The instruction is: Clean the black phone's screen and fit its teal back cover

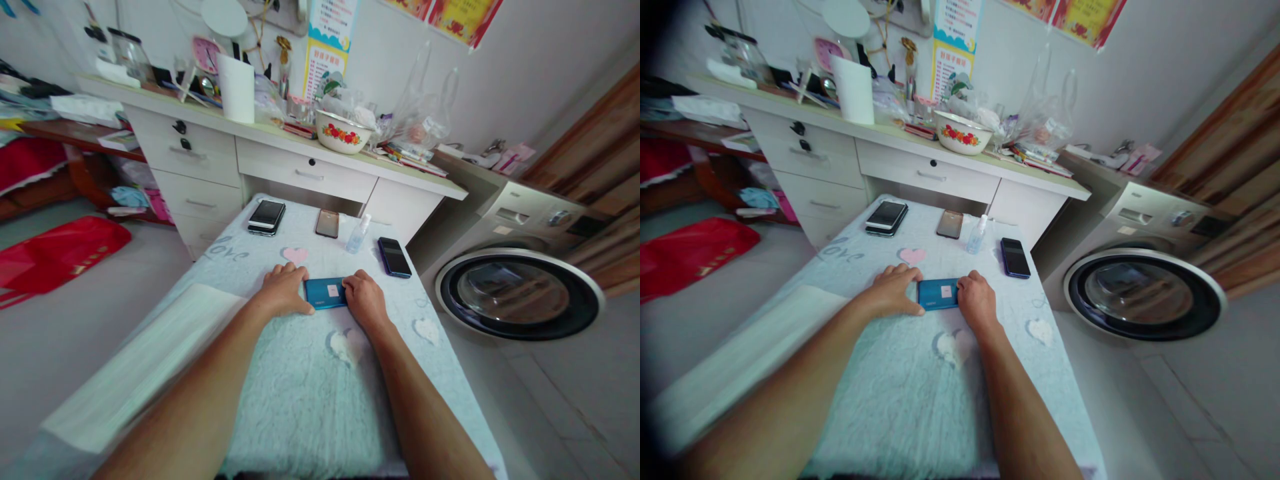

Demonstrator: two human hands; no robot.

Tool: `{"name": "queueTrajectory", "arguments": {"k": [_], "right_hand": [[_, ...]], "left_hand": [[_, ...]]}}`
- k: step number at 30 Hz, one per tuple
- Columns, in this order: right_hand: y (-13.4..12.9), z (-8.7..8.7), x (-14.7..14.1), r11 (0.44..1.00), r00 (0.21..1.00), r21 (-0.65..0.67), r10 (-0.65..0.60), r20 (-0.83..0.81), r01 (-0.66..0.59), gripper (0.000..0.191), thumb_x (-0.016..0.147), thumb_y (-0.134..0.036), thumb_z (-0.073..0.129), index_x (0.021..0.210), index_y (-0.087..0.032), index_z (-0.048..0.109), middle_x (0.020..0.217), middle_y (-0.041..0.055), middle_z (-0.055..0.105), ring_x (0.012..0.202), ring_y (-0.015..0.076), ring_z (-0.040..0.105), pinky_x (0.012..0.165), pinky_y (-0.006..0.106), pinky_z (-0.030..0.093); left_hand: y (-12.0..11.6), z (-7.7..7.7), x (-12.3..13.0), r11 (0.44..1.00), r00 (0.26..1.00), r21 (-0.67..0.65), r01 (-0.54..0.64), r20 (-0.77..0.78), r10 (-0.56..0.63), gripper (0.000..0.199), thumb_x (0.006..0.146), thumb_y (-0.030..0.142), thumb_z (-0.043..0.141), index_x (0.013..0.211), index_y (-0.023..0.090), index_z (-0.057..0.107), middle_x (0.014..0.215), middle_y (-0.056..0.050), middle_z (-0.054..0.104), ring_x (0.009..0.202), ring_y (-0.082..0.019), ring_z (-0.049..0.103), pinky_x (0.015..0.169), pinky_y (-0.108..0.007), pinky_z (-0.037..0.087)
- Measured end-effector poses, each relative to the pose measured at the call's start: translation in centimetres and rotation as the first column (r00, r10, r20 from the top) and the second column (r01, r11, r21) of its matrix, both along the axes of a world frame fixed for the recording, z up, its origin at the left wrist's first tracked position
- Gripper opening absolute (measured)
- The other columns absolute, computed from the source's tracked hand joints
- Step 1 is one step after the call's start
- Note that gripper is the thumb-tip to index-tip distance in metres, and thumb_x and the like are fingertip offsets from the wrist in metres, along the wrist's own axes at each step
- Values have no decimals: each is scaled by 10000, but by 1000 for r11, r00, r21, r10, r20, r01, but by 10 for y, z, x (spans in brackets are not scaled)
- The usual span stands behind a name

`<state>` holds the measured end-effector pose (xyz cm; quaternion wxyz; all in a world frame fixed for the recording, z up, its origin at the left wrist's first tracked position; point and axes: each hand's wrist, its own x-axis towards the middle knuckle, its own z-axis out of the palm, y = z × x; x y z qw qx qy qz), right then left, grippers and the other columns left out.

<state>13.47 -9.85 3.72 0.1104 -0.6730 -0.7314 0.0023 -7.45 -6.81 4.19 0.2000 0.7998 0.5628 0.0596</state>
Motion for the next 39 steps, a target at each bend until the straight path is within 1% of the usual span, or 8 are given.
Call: {"name": "queueTrajectory", "arguments": {"k": [6,10,14,19,25,33,39], "right_hand": [[2,-1,-4,1000,1000,-1,2,2,-2,277,959,-215,436,983,-221,713,982,53,616,917,158,576,757,236,392],[3,2,-4,1000,1000,-11,18,23,-18,281,964,-218,435,968,-218,716,974,47,619,898,155,580,755,241,390],[6,8,-1,997,995,-52,60,78,-56,289,960,-198,430,960,-220,718,980,50,620,907,156,582,744,243,389],[11,12,1,992,988,-94,96,124,-85,289,956,-202,436,947,-226,724,982,54,621,906,162,586,716,249,384],[15,8,0,997,994,-62,59,88,-54,308,966,-213,418,939,-226,724,982,51,624,899,155,588,723,245,382],[14,-2,0,1000,999,-24,16,35,-15,313,982,-240,405,995,-232,718,1007,55,612,910,158,584,751,244,396],[12,-5,-2,1000,999,-1,26,22,-25,311,989,-247,404,1022,-241,714,1005,50,614,913,155,584,750,240,403]], "left_hand": [[0,0,0,1000,1000,-2,-1,-9,1,661,511,542,746,1080,276,544,1186,-80,541,1148,-328,468,884,-406,416],[1,-2,-1,1000,1000,5,7,-4,-7,663,509,547,744,1079,273,544,1174,-81,541,1137,-329,472,883,-410,415],[1,-3,-1,1000,1000,12,7,-2,-7,654,510,544,747,1073,281,543,1168,-76,542,1128,-322,476,880,-402,412],[1,-2,-1,1000,1000,9,12,4,-12,647,514,551,741,1067,277,546,1171,-82,539,1132,-330,475,888,-419,409],[1,-2,-1,1000,1000,5,4,-5,-4,647,513,547,744,1071,290,542,1188,-73,539,1153,-327,465,899,-412,407],[1,-1,-1,1000,1000,9,11,0,-11,656,515,543,744,1079,272,546,1169,-84,541,1133,-332,475,876,-408,416],[1,-1,0,1000,1000,-5,0,-5,0,665,510,537,755,1088,285,542,1187,-78,544,1154,-329,472,897,-402,412]]}}
